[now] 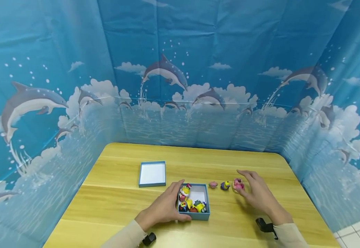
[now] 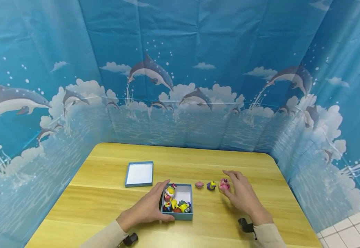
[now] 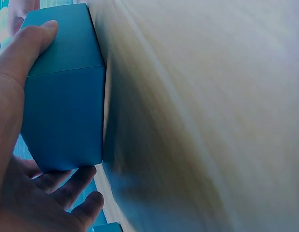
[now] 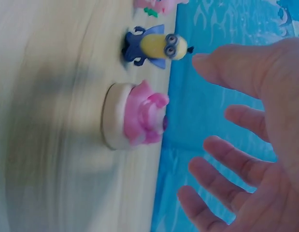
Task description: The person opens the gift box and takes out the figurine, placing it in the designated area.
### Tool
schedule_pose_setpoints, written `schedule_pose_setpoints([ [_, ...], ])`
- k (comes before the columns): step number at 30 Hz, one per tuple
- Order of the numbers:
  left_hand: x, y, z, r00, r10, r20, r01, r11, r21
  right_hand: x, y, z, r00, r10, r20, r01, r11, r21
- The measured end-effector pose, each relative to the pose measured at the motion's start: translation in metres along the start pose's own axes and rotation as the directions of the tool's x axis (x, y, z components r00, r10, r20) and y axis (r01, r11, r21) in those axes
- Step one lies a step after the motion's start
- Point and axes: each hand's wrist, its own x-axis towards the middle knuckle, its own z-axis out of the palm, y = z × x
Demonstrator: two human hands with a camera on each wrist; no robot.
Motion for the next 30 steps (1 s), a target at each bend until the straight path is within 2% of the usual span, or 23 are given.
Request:
schedule_pose_setpoints([
  [6,0.001,0.000,-0.001,1.000,0.009,0.001,-0.009,1.000,-0.006,0.002,-0.015,-0.001,0.996,-0.068,-0.051,0.067,0.998,-0.012],
  [14,-0.002,0.001,-0.002,1.000,0.014,-0.004,-0.014,1.000,-0.013,0.002,-0.036,0.002,0.969,-0.209,-0.129,0.204,0.978,-0.048],
  [30,-0.002,0.000,-0.001,1.000,0.012,-0.010,-0.013,1.000,-0.023,0.003,-0.068,0.004,0.961,-0.267,-0.068,0.262,0.962,-0.070],
])
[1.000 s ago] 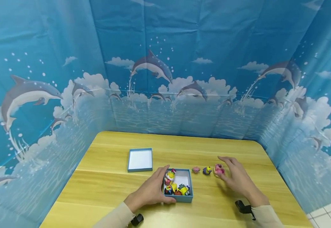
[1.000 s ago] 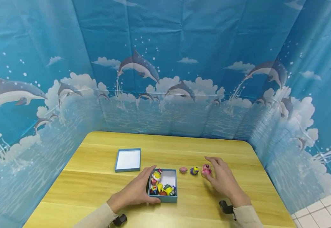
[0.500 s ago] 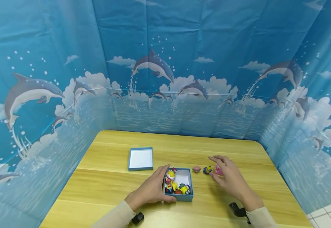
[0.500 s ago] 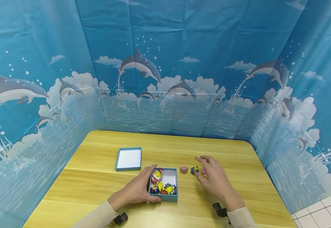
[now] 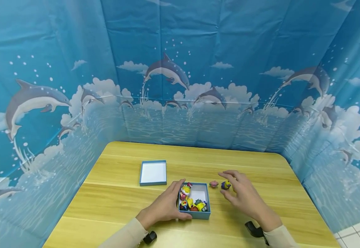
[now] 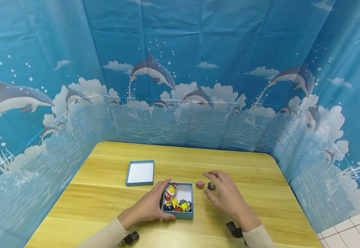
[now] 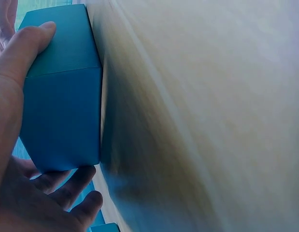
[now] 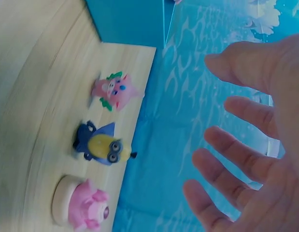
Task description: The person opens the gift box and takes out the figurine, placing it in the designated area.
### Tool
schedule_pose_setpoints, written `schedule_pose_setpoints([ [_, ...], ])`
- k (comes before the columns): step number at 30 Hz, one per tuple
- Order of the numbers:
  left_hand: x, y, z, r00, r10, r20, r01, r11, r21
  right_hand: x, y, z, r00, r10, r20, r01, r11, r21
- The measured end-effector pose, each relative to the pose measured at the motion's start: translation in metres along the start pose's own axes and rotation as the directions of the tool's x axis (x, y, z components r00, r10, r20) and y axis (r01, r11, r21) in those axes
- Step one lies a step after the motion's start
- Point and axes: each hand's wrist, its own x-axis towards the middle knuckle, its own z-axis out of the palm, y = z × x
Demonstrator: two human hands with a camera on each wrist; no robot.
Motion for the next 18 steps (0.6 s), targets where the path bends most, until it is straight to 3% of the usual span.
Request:
schedule_pose_setpoints([
  [8,0.000,0.001,0.001,1.000,-0.008,0.003,0.008,1.000,-0.004,0.004,-0.015,0.001,0.994,0.012,0.112,-0.017,0.999,0.049],
  [18,0.002,-0.005,0.002,1.000,-0.009,0.017,0.009,1.000,-0.012,0.009,-0.027,0.004,0.969,-0.063,0.237,0.035,0.992,0.118],
])
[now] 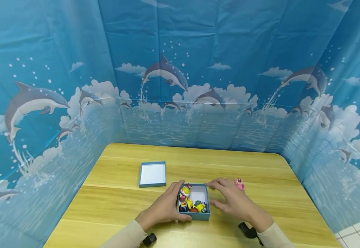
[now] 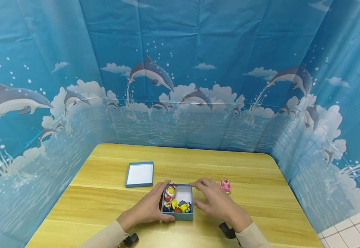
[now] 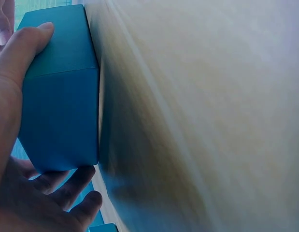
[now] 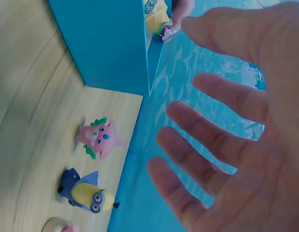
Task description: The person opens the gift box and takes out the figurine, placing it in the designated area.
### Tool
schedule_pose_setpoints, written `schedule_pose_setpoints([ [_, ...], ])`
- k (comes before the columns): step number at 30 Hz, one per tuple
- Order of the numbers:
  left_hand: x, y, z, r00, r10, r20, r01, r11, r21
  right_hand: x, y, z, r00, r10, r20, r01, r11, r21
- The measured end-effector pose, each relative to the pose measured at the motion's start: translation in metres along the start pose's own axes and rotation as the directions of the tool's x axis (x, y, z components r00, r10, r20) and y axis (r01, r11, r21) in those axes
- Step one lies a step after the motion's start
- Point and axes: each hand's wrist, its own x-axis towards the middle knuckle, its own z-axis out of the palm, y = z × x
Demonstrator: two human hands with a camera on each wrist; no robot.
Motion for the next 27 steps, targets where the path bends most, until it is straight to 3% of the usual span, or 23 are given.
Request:
schedule_pose_setpoints([
  [9,0.002,-0.002,-0.004,1.000,0.022,-0.005,-0.022,1.000,0.012,0.013,-0.003,-0.002,0.988,0.038,0.149,-0.049,0.996,0.072],
  [15,0.002,-0.002,-0.005,0.999,0.045,-0.012,-0.045,0.999,0.013,0.022,-0.005,-0.001,0.982,0.027,0.186,-0.044,0.995,0.088],
  [27,0.004,-0.004,-0.005,1.000,0.027,-0.005,-0.027,1.000,0.009,0.041,-0.006,0.005,0.958,-0.012,0.285,-0.024,0.992,0.123],
])
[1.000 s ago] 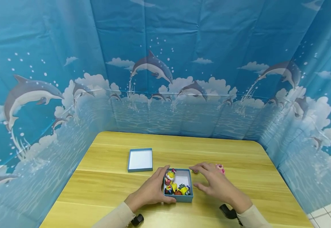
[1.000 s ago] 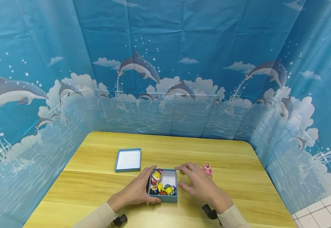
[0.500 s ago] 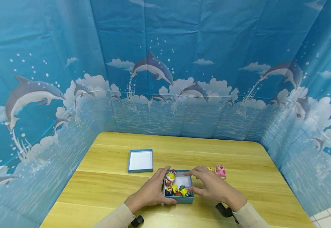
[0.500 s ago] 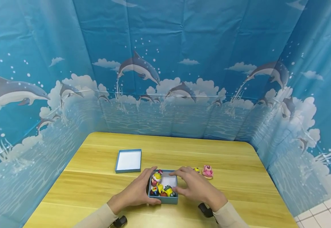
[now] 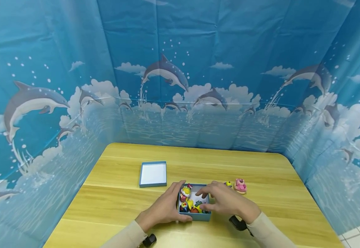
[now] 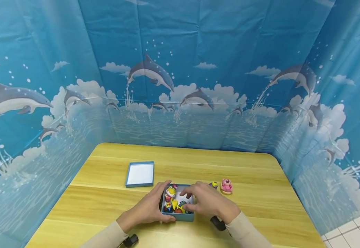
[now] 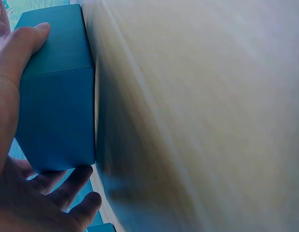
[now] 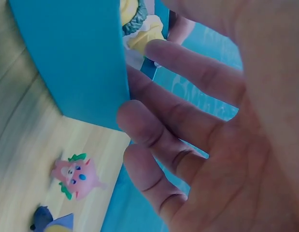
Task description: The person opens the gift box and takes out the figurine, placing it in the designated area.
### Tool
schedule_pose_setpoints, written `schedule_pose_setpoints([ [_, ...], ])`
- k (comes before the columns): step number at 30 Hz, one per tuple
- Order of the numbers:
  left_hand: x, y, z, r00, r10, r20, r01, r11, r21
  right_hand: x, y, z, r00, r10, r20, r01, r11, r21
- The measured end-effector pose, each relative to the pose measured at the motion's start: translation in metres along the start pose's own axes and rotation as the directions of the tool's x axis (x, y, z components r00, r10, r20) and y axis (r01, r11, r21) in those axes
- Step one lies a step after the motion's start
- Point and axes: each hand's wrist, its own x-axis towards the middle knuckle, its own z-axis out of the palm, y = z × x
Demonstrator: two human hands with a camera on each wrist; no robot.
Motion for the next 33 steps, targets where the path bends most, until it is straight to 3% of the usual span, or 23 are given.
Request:
schedule_pose_setpoints([
  [13,0.001,-0.001,0.001,1.000,0.006,-0.001,-0.006,1.000,-0.005,0.015,-0.003,0.003,0.998,-0.026,0.061,0.026,1.000,0.000],
  [33,-0.001,0.000,0.000,1.000,0.024,-0.008,-0.025,1.000,-0.006,0.021,-0.006,0.009,1.000,-0.013,0.023,0.014,1.000,-0.028],
])
